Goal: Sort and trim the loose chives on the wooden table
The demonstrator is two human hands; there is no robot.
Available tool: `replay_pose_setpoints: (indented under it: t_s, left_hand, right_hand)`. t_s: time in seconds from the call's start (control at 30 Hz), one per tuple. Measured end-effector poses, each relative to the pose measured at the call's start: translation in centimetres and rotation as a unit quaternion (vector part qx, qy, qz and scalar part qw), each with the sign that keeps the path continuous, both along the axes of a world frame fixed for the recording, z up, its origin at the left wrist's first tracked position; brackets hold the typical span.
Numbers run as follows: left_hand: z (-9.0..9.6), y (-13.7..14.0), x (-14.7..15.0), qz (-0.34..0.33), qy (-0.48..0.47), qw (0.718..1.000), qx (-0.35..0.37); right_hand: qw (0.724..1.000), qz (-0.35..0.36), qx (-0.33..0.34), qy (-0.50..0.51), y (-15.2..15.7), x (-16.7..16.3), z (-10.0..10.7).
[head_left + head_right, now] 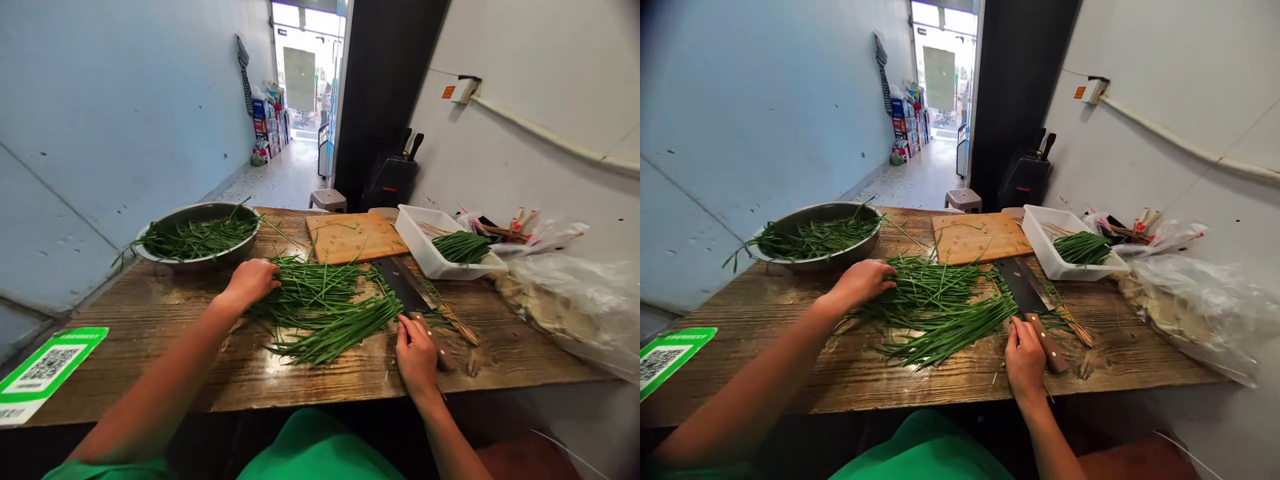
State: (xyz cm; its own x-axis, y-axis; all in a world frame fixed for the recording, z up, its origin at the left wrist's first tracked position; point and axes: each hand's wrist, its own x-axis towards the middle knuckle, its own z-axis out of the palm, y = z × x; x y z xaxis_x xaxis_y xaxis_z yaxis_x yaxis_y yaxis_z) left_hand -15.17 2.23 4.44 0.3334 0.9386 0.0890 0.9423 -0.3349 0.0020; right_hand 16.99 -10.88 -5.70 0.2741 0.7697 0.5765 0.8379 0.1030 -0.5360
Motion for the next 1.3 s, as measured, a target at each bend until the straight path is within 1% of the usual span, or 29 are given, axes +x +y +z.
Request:
replay_pose_setpoints:
  t_s: [0.1, 0.17, 0.2, 0.33, 0.43, 0.5, 0.57, 0.63, 0.73, 0.83, 0.9, 1.03, 1.3]
  left_hand:
    - [0.8, -0.2, 0.9, -0.086, -0.026, 0.996, 0.011]
    - [1.0, -0.2, 2.1, -0.152, -0.051, 0.987, -0.008]
    - [0.9, -0.1, 2.7, -0.174, -0.054, 0.983, -0.018]
    - [-0.1, 1.0, 4.0, -0.202, -0.023, 0.978, -0.041]
    - [-0.1, 1.5, 4.3, -0.199, -0.032, 0.978, -0.046]
    - [0.0, 1.4, 5.3, -0.183, -0.089, 0.978, -0.043]
    - [-0.2, 0.9, 7.3, -0.148, -0.181, 0.971, -0.037]
    - [-0.8, 0.4, 10.2, -0.104, -0.270, 0.956, -0.039]
    - [-2.4, 0.0, 14.3, -0.079, -0.335, 0.936, -0.072]
    - [-3.8, 0.4, 16.6, -0.055, -0.387, 0.916, -0.095]
    - [-4.3, 0.8, 17.0, -0.055, -0.409, 0.904, -0.109]
    - [-4.6, 1.0, 16.9, -0.070, -0.421, 0.894, -0.134]
    - [-5.3, 1.1, 17.2, -0.077, -0.423, 0.894, -0.125]
  right_hand:
    - [1.000, 0.014, -0.002, -0.007, 0.0, 0.1, -0.2]
    - [1.000, 0.021, 0.000, -0.005, 0.0, 0.1, -0.3]
    - [1.000, 0.024, 0.001, -0.003, 0.0, 0.1, -0.3]
    - [1.000, 0.027, 0.001, 0.007, 0.1, 0.1, -0.2]
    - [0.999, 0.032, 0.003, 0.010, 0.0, 0.0, 0.1]
    - [0.999, 0.039, 0.006, 0.007, -0.1, -0.2, 0.3]
    - [0.999, 0.043, 0.007, 0.005, -0.2, -0.3, 0.6]
    - [0.999, 0.039, 0.006, 0.004, -0.2, -0.5, 0.8]
    - [1.000, 0.030, 0.002, 0.002, 0.0, -0.6, 0.9]
    - [1.000, 0.019, -0.015, 0.000, 0.1, -0.7, 1.0]
    - [1.000, 0.007, -0.028, 0.001, 0.2, -0.7, 1.1]
    - [0.999, -0.003, -0.048, 0.002, 0.3, -0.6, 1.0]
    - [0.999, -0.002, -0.042, 0.001, 0.5, -0.4, 0.3]
